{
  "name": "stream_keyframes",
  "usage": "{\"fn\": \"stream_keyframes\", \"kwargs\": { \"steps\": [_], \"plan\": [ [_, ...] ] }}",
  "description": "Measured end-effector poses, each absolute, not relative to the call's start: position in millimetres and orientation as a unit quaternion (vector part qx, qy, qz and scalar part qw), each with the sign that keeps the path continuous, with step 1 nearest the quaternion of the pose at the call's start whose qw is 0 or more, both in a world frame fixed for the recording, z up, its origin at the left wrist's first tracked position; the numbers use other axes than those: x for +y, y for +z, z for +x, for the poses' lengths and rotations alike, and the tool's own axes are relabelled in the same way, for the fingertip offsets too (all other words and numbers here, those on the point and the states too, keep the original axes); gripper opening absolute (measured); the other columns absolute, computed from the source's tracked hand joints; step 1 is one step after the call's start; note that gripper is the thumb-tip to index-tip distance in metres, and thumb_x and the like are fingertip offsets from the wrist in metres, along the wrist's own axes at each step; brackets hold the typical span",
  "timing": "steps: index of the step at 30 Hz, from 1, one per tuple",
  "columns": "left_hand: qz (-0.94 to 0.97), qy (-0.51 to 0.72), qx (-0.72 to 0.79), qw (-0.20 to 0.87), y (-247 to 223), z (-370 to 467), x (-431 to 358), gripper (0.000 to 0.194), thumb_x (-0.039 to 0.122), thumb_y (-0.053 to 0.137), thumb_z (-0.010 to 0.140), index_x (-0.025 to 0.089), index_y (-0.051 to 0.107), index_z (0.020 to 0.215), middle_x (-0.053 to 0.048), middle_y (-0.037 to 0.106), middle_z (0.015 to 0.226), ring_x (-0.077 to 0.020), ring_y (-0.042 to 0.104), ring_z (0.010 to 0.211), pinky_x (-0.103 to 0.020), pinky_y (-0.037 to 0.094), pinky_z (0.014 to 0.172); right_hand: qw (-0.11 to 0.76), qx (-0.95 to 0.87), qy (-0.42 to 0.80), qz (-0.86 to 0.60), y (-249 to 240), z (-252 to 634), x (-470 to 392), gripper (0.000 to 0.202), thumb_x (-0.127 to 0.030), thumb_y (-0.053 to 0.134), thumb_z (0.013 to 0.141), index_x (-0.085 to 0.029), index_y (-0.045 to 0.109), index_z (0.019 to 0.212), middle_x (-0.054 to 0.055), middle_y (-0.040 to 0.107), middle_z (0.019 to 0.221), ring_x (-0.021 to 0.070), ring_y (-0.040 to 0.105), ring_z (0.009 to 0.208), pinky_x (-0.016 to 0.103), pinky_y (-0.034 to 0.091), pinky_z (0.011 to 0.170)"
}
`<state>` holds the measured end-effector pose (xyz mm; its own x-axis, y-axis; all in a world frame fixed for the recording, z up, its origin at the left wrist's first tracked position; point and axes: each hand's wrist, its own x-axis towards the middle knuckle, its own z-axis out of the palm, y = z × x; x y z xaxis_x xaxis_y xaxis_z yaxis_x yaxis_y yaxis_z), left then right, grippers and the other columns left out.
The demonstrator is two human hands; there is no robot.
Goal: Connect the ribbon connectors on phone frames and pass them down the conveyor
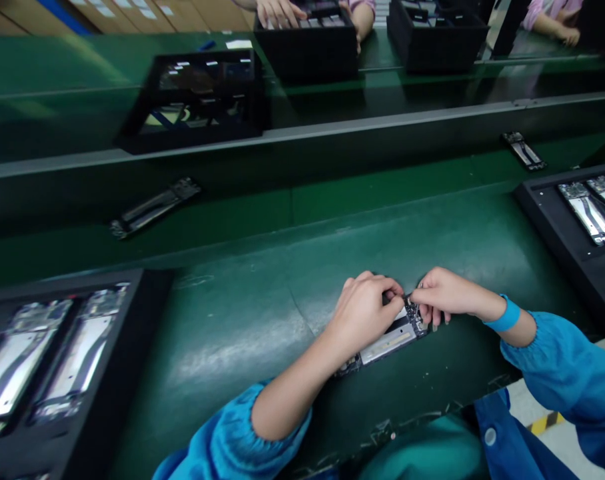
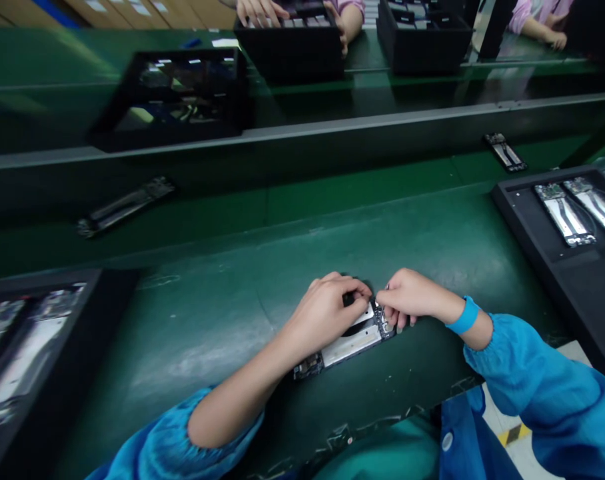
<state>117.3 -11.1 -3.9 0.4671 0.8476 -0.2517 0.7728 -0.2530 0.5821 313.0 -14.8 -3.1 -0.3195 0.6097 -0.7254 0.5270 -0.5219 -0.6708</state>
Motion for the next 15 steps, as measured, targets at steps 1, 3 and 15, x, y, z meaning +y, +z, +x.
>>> {"fn": "stream_keyframes", "kwargs": {
  "steps": [1, 3, 15],
  "plan": [
    [0.793, 0.055, 0.518, 0.317, -3, 116, -15, 0.014, 0.025, 0.058, 0.087, 0.026, 0.072, 0.090, -0.001, 0.072, 0.092, -0.0259, 0.061, 0.096, -0.043, 0.042, 0.086, 0.075, -0.476, 0.661, -0.575, -4, 317, -17, 0.028, -0.023, 0.053, 0.083, -0.014, 0.065, 0.060, 0.007, 0.069, 0.060, 0.0131, 0.064, 0.049, 0.017, 0.045, 0.040],
    [0.803, 0.044, 0.526, 0.277, -2, 112, -22, 0.013, 0.029, 0.057, 0.091, 0.022, 0.067, 0.094, -0.006, 0.069, 0.099, -0.0288, 0.059, 0.098, -0.045, 0.040, 0.086, 0.197, -0.446, 0.663, -0.567, -6, 325, -22, 0.028, -0.027, 0.049, 0.085, -0.013, 0.072, 0.074, 0.008, 0.072, 0.071, 0.0145, 0.067, 0.059, 0.021, 0.052, 0.053],
    [0.817, 0.177, 0.462, 0.296, -4, 103, -36, 0.011, 0.028, 0.040, 0.104, 0.025, 0.050, 0.102, 0.000, 0.071, 0.088, -0.0201, 0.065, 0.077, -0.036, 0.041, 0.076, 0.281, -0.609, 0.500, -0.548, -2, 300, -43, 0.019, -0.024, 0.054, 0.092, -0.018, 0.070, 0.085, 0.001, 0.067, 0.080, 0.0162, 0.060, 0.075, 0.026, 0.042, 0.069]
  ]
}}
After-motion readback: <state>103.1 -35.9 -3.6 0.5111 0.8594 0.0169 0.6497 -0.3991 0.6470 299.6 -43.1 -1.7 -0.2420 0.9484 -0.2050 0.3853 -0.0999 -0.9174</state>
